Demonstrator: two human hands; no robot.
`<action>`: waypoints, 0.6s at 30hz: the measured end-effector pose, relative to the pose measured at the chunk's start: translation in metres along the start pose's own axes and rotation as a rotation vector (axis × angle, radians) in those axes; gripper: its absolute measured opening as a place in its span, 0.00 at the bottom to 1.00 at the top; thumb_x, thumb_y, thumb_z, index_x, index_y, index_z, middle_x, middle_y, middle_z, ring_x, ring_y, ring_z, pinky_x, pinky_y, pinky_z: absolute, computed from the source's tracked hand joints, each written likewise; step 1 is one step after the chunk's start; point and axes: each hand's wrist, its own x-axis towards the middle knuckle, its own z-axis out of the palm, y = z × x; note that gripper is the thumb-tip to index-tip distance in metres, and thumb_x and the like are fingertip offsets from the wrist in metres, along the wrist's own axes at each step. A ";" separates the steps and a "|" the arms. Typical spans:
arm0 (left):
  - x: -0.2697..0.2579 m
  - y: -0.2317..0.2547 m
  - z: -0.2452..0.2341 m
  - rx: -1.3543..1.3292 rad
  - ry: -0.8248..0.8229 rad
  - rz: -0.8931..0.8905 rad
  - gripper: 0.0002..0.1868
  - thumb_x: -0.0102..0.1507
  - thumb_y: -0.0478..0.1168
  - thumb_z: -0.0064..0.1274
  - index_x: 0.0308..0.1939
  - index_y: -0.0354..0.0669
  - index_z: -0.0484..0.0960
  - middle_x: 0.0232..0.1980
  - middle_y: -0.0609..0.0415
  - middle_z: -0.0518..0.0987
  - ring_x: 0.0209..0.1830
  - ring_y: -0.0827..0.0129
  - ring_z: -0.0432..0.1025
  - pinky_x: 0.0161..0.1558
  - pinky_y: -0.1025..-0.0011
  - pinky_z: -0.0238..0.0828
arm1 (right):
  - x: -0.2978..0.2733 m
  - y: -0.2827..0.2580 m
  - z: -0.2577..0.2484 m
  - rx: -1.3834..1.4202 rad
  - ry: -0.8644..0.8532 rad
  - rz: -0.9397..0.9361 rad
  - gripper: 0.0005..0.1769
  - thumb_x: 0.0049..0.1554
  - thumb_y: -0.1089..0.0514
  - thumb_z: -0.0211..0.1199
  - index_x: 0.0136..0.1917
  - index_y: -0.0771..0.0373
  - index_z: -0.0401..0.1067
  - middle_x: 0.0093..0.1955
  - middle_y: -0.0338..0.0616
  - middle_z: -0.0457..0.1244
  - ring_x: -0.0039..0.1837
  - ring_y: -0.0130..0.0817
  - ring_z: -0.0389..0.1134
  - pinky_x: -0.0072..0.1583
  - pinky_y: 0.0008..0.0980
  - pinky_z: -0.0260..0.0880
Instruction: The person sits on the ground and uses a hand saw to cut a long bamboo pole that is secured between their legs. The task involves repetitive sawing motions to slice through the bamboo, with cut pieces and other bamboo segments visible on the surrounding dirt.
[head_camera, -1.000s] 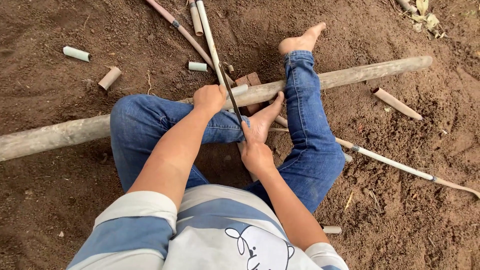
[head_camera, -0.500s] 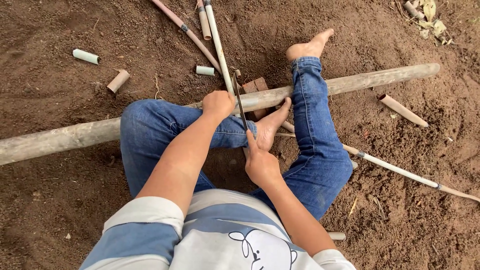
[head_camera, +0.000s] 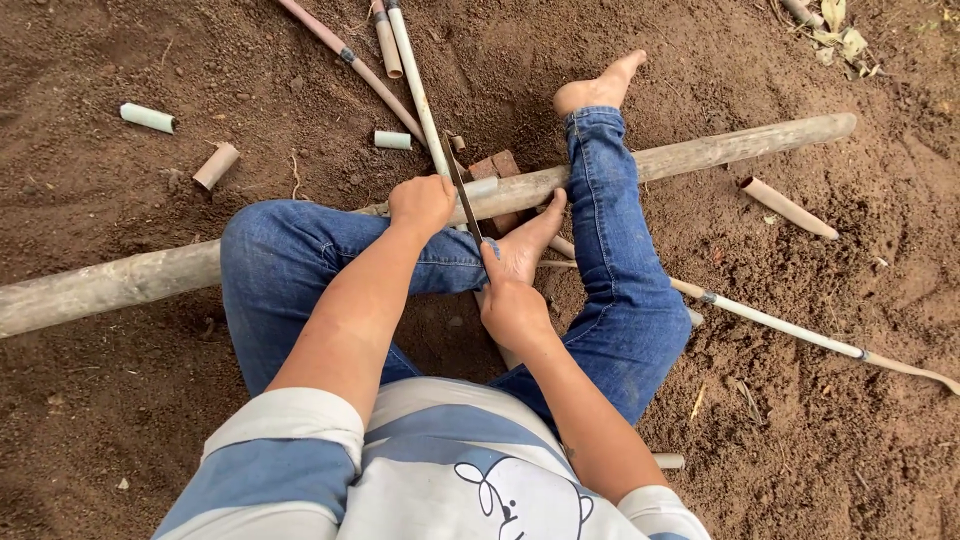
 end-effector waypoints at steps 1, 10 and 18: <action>0.000 0.001 0.000 -0.005 -0.009 -0.014 0.33 0.73 0.52 0.26 0.43 0.37 0.88 0.39 0.37 0.87 0.45 0.40 0.83 0.48 0.43 0.79 | 0.002 0.005 0.004 -0.037 -0.005 0.009 0.39 0.67 0.58 0.46 0.89 0.56 0.42 0.53 0.72 0.70 0.55 0.67 0.75 0.54 0.59 0.79; -0.004 0.001 0.001 0.008 0.001 0.014 0.32 0.72 0.53 0.28 0.41 0.39 0.88 0.38 0.40 0.87 0.44 0.43 0.83 0.47 0.48 0.80 | 0.005 0.017 0.024 -0.127 0.009 -0.054 0.39 0.68 0.61 0.45 0.89 0.61 0.41 0.38 0.58 0.70 0.34 0.48 0.73 0.35 0.40 0.75; 0.010 -0.009 0.030 0.159 0.127 0.146 0.29 0.73 0.52 0.32 0.43 0.40 0.88 0.40 0.42 0.84 0.38 0.49 0.82 0.41 0.52 0.79 | 0.000 0.036 0.044 -0.026 0.016 -0.069 0.38 0.70 0.60 0.46 0.89 0.63 0.40 0.36 0.58 0.70 0.32 0.44 0.71 0.33 0.36 0.72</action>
